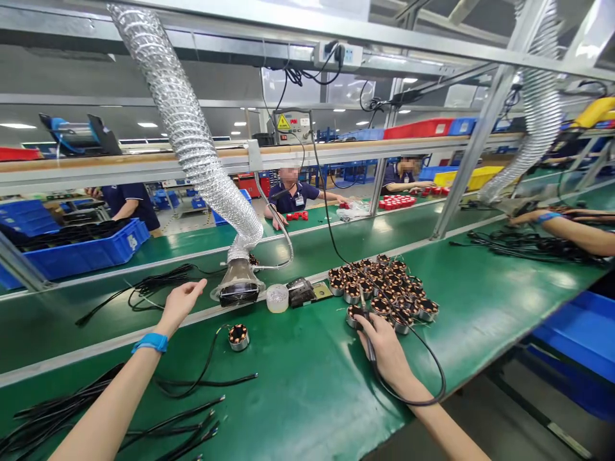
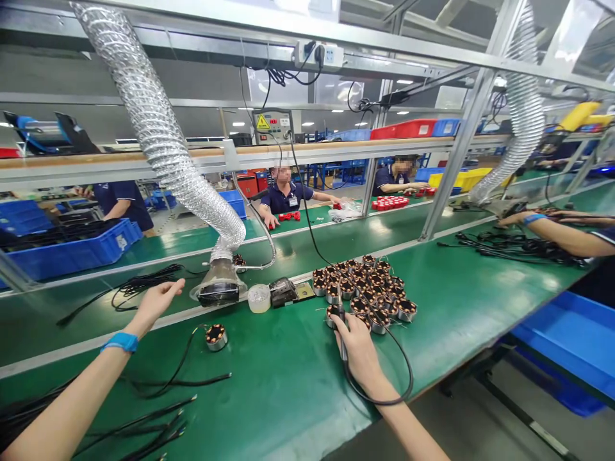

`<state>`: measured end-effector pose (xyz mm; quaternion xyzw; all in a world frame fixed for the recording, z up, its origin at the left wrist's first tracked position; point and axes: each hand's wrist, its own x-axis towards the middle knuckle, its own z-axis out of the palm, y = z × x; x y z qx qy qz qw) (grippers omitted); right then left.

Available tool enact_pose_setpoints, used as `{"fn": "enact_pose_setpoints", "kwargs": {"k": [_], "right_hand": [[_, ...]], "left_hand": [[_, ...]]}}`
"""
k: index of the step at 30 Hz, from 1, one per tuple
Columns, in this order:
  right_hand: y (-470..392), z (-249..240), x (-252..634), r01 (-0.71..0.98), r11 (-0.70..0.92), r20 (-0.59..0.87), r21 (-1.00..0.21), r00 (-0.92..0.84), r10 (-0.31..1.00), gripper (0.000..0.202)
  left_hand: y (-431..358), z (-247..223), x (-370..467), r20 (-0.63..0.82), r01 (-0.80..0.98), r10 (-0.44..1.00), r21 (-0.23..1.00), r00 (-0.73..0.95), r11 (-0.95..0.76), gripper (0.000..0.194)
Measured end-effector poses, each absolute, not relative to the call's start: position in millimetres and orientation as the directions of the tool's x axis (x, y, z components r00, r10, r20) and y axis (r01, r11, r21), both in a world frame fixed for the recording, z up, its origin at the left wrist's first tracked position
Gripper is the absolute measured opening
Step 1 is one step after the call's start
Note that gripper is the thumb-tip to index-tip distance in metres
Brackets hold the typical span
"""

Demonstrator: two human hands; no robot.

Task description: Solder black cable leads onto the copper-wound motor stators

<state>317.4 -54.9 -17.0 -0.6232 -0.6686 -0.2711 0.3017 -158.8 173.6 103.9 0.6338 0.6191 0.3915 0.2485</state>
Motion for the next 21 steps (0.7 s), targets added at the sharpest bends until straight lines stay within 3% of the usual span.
{"fn": "enact_pose_setpoints", "kwargs": {"k": [7,11,15,21], "right_hand": [[-49,-1,303,0.998,0.02,0.699,0.057,-0.054,0.713,0.034],[-41,0,302,0.996,0.051,0.645,0.077,-0.089,0.759,0.038],[-35,-3,302,0.99,0.118,0.66,0.079,-0.141,0.738,0.039],[-31,-2,279,0.97,0.21,0.67,-0.123,-0.074,0.738,0.034]], "left_hand": [[137,83,-164,0.145,0.832,0.979,0.519,0.142,-0.197,0.058],[97,67,-167,-0.06,0.893,0.951,0.365,0.305,-0.263,0.064],[70,50,-205,-0.151,0.934,0.947,0.268,0.285,-0.238,0.065],[62,48,-284,-0.063,0.955,0.974,0.224,0.216,-0.197,0.048]]}}
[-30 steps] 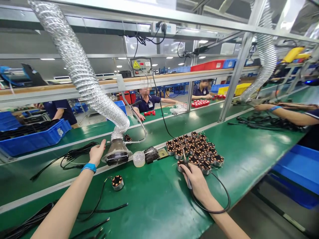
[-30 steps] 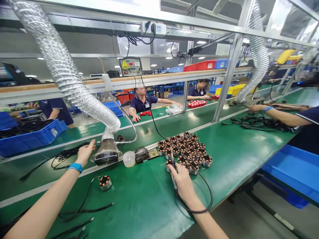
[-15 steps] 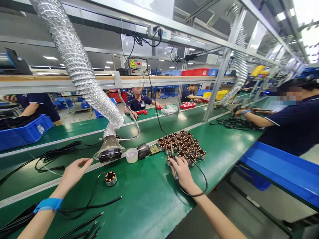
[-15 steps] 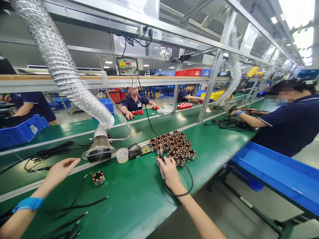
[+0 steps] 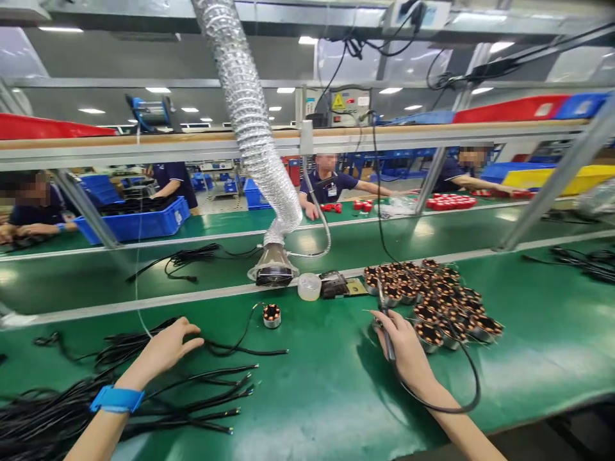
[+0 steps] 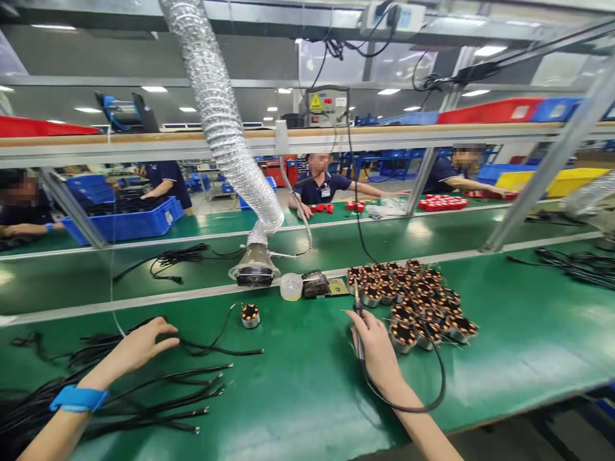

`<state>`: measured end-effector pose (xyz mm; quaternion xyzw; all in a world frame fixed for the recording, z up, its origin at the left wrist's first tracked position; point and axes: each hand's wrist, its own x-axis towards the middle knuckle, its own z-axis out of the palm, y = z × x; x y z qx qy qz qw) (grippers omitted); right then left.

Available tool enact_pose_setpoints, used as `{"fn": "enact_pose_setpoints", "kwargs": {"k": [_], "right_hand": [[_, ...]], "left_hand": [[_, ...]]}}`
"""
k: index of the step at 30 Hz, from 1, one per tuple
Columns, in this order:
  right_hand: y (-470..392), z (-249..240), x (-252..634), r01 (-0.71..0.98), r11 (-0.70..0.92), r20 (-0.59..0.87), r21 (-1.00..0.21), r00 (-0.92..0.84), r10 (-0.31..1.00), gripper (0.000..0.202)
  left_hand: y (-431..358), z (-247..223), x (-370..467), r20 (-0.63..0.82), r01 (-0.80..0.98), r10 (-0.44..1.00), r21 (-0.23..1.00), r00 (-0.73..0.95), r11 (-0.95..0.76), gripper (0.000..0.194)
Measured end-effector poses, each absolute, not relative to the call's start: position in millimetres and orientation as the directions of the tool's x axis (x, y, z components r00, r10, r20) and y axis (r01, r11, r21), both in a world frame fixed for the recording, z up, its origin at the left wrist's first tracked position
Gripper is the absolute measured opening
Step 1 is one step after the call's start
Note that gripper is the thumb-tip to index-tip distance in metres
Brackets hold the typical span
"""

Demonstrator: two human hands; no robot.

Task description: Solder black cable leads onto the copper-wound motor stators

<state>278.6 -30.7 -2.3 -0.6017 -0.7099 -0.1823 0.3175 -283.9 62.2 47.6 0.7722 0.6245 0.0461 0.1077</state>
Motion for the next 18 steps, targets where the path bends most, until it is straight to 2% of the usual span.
{"fn": "enact_pose_setpoints", "kwargs": {"k": [4,7,10,12,14,18], "right_hand": [[-30,3,229,0.874,0.359,0.617,-0.327,-0.091,0.782,0.033],[-26,9,180,0.765,0.462,0.593,-0.449,-0.131,0.794,0.03],[-15,13,134,0.652,0.528,0.561,-0.544,-0.185,0.807,0.031],[-7,14,112,0.616,0.573,0.555,-0.541,-0.251,0.793,0.033],[-1,12,98,0.6,0.611,0.553,-0.516,-0.311,0.773,0.038],[3,8,91,0.622,0.629,0.608,-0.465,-0.292,0.738,0.048]], "left_hand": [[60,58,-310,0.075,0.985,0.994,0.146,0.085,-0.095,0.043],[55,63,-299,0.145,0.961,0.984,0.24,0.103,-0.136,0.042],[47,67,-256,0.183,0.888,0.96,0.374,0.213,-0.268,0.044],[41,69,-220,0.173,0.851,0.942,0.404,0.287,-0.334,0.042],[38,67,-189,0.131,0.881,0.945,0.34,0.301,-0.328,0.037],[47,55,-168,0.043,0.96,0.961,0.051,0.273,-0.275,0.02]]}}
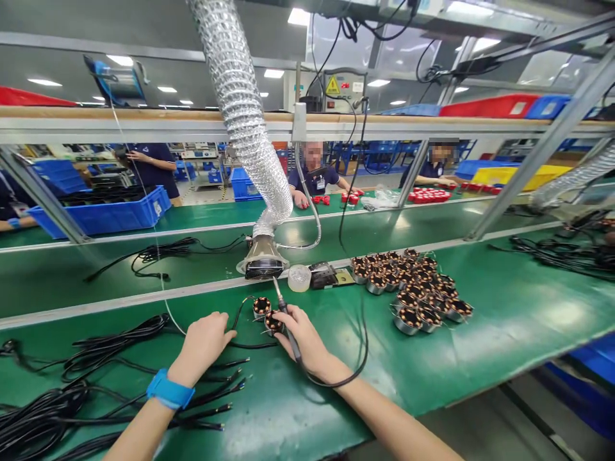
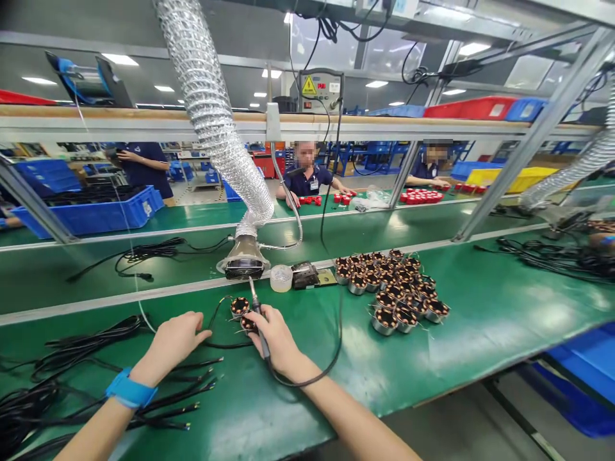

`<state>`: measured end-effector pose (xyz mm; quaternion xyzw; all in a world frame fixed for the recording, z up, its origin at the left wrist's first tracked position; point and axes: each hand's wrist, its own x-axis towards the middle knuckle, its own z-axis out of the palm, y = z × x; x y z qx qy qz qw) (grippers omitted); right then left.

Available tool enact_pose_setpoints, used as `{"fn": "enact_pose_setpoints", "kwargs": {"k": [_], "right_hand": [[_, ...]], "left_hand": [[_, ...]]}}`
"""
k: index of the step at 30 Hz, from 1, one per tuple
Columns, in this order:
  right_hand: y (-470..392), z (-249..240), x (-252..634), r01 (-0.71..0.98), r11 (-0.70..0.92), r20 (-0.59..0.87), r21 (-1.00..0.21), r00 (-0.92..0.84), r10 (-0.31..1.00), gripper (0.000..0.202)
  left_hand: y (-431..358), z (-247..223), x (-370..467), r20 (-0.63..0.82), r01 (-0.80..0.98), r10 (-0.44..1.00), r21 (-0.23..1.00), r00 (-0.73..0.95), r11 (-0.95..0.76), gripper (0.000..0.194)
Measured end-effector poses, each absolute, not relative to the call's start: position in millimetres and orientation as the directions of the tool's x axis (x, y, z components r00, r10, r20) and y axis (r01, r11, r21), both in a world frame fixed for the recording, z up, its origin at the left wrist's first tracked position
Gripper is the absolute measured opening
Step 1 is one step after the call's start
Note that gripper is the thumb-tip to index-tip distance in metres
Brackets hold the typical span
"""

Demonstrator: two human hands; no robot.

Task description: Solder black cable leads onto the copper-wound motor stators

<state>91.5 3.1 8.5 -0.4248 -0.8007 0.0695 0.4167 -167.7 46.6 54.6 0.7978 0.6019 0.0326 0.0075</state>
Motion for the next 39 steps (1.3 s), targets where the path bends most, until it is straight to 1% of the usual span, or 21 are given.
{"fn": "enact_pose_setpoints", "kwargs": {"k": [1,3,5,6,8,9,11,12,14,16,19,22,25,27,29,31,34,36,39], "right_hand": [[4,8,93,0.631,0.624,0.612,-0.46,-0.283,0.738,0.049],[6,8,96,0.639,0.618,0.596,-0.458,-0.294,0.747,0.048],[11,9,98,0.634,0.627,0.578,-0.453,-0.327,0.748,0.049],[14,10,99,0.626,0.636,0.575,-0.45,-0.342,0.743,0.05],[19,9,97,0.602,0.655,0.584,-0.456,-0.353,0.731,0.052],[21,8,96,0.586,0.662,0.587,-0.467,-0.354,0.728,0.053],[23,5,95,0.555,0.664,0.581,-0.501,-0.353,0.734,0.051],[24,3,95,0.544,0.661,0.573,-0.517,-0.353,0.739,0.05],[23,-1,96,0.533,0.651,0.564,-0.54,-0.345,0.75,0.048],[23,-3,97,0.523,0.647,0.569,-0.555,-0.329,0.754,0.047],[22,-4,96,0.495,0.65,0.575,-0.576,-0.32,0.753,0.047],[22,-2,93,0.476,0.663,0.57,-0.578,-0.345,0.746,0.045],[20,-1,90,0.475,0.661,0.572,-0.581,-0.34,0.747,0.043],[19,-2,89,0.474,0.652,0.573,-0.592,-0.321,0.754,0.043],[18,-2,89,0.469,0.649,0.574,-0.598,-0.314,0.756,0.042],[18,-2,90,0.464,0.653,0.576,-0.598,-0.318,0.753,0.042],[19,-1,91,0.454,0.655,0.575,-0.603,-0.322,0.752,0.043],[19,-1,92,0.449,0.652,0.574,-0.612,-0.315,0.756,0.044],[19,-1,93,0.447,0.645,0.568,-0.62,-0.31,0.762,0.043]], "left_hand": [[50,52,-169,0.04,0.963,0.962,0.004,0.268,-0.269,0.018],[54,48,-173,0.072,0.97,0.968,-0.051,0.24,-0.237,0.019],[54,50,-170,0.155,0.978,0.966,-0.056,0.206,-0.2,0.025],[52,52,-165,0.203,0.98,0.959,-0.031,0.199,-0.197,0.029],[46,55,-149,0.265,0.971,0.942,0.061,0.205,-0.229,0.037],[44,55,-140,0.265,0.961,0.941,0.12,0.212,-0.25,0.041],[43,51,-127,0.205,0.919,0.948,0.264,0.242,-0.291,0.045],[45,48,-123,0.159,0.884,0.952,0.357,0.262,-0.303,0.044],[50,38,-122,0.08,0.782,0.953,0.554,0.292,-0.286,0.042],[55,29,-125,0.033,0.672,0.95,0.699,0.311,-0.244,0.044],[59,24,-124,0.017,0.532,0.945,0.823,0.328,-0.2,0.047],[58,25,-110,-0.008,0.389,0.97,0.917,0.245,-0.091,0.051],[56,28,-100,-0.055,0.305,0.984,0.952,0.167,0.002,0.056],[54,29,-104,-0.054,0.324,0.984,0.946,0.17,-0.004,0.056],[51,29,-114,-0.065,0.406,0.974,0.913,0.216,-0.029,0.052],[48,29,-123,-0.097,0.465,0.945,0.883,0.311,-0.062,0.05],[45,31,-127,-0.124,0.438,0.901,0.896,0.415,-0.079,0.05],[45,33,-127,-0.161,0.401,0.896,0.916,0.415,-0.022,0.05],[47,35,-127,-0.268,0.34,0.876,0.932,0.401,0.129,0.051]]}}
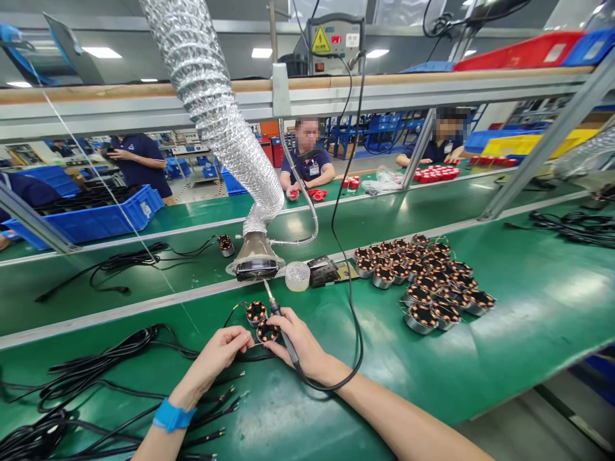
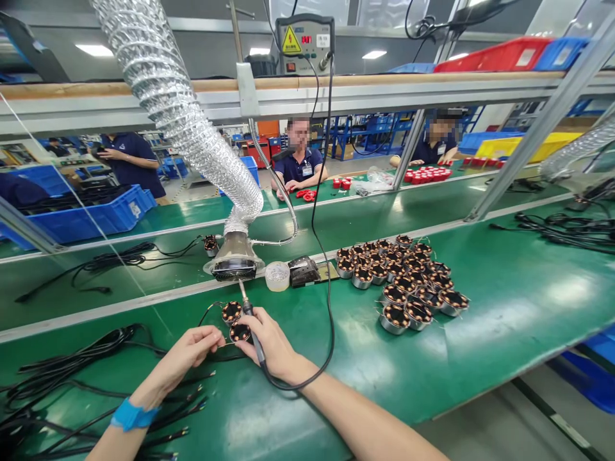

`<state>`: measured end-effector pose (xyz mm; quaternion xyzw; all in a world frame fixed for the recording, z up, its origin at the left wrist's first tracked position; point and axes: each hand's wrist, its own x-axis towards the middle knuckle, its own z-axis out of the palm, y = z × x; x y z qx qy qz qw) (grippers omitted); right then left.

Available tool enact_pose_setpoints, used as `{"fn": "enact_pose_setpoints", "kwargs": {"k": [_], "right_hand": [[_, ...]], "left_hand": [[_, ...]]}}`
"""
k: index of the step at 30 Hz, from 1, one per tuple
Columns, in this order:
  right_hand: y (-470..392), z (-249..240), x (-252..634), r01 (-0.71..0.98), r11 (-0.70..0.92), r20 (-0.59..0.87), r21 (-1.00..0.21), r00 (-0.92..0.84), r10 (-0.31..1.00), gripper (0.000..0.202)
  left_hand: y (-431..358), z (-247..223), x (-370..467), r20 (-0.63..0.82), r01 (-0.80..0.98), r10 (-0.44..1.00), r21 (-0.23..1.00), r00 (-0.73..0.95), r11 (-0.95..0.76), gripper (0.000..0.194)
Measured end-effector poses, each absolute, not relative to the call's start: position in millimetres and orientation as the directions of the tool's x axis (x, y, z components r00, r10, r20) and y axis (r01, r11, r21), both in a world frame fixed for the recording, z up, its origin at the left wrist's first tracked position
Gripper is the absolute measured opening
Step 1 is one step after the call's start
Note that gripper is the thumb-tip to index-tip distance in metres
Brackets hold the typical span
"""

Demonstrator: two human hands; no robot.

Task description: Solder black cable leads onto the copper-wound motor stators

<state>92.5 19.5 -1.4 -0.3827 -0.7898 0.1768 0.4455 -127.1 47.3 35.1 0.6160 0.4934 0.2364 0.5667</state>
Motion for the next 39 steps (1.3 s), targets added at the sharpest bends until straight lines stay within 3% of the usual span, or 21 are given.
{"fn": "enact_pose_setpoints", "kwargs": {"k": [10,14,17,21,24,28,30,32,35,39], "right_hand": [[20,-1,93,0.443,0.659,0.573,-0.608,-0.33,0.75,0.039],[20,-3,93,0.446,0.651,0.568,-0.614,-0.323,0.757,0.041],[20,-5,93,0.445,0.638,0.561,-0.628,-0.31,0.768,0.043],[20,-5,94,0.441,0.634,0.554,-0.635,-0.312,0.772,0.044],[20,-5,95,0.451,0.625,0.546,-0.637,-0.308,0.779,0.042],[21,-4,94,0.456,0.626,0.545,-0.633,-0.311,0.778,0.038],[21,-3,94,0.455,0.628,0.548,-0.632,-0.31,0.777,0.038],[21,-2,95,0.458,0.626,0.552,-0.631,-0.302,0.777,0.038],[22,0,98,0.473,0.613,0.552,-0.633,-0.28,0.786,0.038],[23,1,105,0.476,0.598,0.54,-0.645,-0.269,0.797,0.038]], "left_hand": [[56,26,-108,-0.354,0.049,0.848,0.93,0.394,0.366,0.052],[55,31,-107,-0.338,0.082,0.861,0.94,0.38,0.332,0.056],[50,37,-119,-0.273,0.226,0.899,0.953,0.343,0.203,0.052],[46,36,-130,-0.224,0.348,0.85,0.936,0.478,0.051,0.041],[44,30,-124,-0.269,0.3,0.823,0.945,0.501,0.127,0.041],[41,25,-108,-0.302,0.109,0.822,0.952,0.483,0.286,0.046],[42,26,-109,-0.313,0.119,0.839,0.949,0.446,0.291,0.051],[45,30,-117,-0.298,0.211,0.881,0.949,0.367,0.233,0.054],[47,34,-133,-0.12,0.44,0.954,0.898,0.274,-0.013,0.046],[37,31,-132,0.02,0.705,0.899,0.613,0.438,-0.357,0.026]]}}
